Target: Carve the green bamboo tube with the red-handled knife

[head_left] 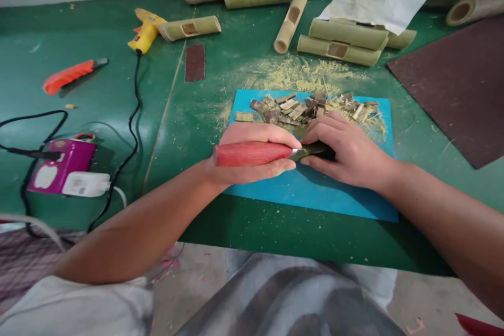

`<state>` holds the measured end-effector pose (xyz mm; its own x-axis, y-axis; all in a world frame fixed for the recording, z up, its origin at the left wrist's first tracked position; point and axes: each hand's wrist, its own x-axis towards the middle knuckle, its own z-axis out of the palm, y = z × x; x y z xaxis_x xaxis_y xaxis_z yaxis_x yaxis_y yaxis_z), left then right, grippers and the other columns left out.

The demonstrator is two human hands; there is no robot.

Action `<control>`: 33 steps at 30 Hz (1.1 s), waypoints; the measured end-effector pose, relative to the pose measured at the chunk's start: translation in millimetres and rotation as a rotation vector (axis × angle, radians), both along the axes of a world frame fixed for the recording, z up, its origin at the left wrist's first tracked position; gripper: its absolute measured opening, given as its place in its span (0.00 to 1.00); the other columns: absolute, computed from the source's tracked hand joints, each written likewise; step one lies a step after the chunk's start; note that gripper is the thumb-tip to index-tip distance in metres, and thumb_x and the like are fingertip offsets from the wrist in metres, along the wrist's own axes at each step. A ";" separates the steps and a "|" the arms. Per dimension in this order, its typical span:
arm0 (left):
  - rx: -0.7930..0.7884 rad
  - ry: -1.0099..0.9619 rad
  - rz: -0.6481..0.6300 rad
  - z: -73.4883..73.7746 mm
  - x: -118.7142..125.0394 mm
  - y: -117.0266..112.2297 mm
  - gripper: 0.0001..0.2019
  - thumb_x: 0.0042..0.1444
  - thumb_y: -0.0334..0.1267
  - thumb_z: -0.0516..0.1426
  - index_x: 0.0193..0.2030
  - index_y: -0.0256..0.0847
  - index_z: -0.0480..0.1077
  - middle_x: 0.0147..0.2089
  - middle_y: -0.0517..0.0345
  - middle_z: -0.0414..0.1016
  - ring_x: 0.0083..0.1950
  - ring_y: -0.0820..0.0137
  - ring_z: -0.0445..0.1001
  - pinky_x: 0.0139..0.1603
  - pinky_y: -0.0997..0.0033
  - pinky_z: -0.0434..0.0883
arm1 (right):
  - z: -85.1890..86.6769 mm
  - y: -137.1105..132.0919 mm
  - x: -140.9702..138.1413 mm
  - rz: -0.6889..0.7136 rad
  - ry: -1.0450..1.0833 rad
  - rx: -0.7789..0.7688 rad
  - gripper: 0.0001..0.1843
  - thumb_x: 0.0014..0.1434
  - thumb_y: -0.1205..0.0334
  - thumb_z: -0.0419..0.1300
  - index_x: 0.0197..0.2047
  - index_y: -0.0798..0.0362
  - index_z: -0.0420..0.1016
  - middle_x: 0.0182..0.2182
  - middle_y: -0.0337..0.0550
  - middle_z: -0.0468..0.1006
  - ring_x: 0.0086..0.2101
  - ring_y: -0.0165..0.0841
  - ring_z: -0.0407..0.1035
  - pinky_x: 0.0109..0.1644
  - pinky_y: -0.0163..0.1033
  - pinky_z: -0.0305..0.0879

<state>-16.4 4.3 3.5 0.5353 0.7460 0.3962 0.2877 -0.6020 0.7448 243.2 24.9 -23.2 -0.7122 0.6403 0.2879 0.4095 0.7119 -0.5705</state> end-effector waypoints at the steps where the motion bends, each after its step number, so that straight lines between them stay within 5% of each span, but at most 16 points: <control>1: 0.003 -0.003 -0.002 -0.2 0.4 -0.2 0.07 0.61 0.41 0.70 0.45 0.46 0.83 0.45 0.56 0.90 0.43 0.65 0.89 0.47 0.70 0.85 | 0.4 0.4 0.1 0.002 -0.002 -0.009 0.09 0.67 0.53 0.65 0.44 0.48 0.75 0.42 0.49 0.81 0.43 0.45 0.72 0.49 0.51 0.65; 21: 0.024 -0.059 -0.081 -2.5 1.6 1.9 0.09 0.61 0.40 0.71 0.47 0.45 0.83 0.49 0.55 0.90 0.49 0.65 0.89 0.55 0.70 0.85 | 0.6 1.6 -0.3 0.019 -0.008 0.018 0.08 0.68 0.54 0.64 0.44 0.49 0.73 0.41 0.48 0.81 0.42 0.44 0.72 0.49 0.50 0.65; 33: 0.037 0.007 -0.029 -0.3 1.2 2.4 0.07 0.62 0.44 0.70 0.45 0.48 0.83 0.46 0.57 0.90 0.44 0.65 0.89 0.48 0.69 0.85 | 0.9 1.6 -1.0 0.024 -0.003 0.040 0.08 0.69 0.54 0.63 0.44 0.49 0.73 0.41 0.48 0.80 0.41 0.43 0.70 0.47 0.49 0.64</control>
<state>-15.2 6.7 3.2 0.5594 0.7150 0.4193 0.2743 -0.6371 0.7204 242.2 26.5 -22.3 -0.7279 0.6112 0.3108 0.3941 0.7438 -0.5399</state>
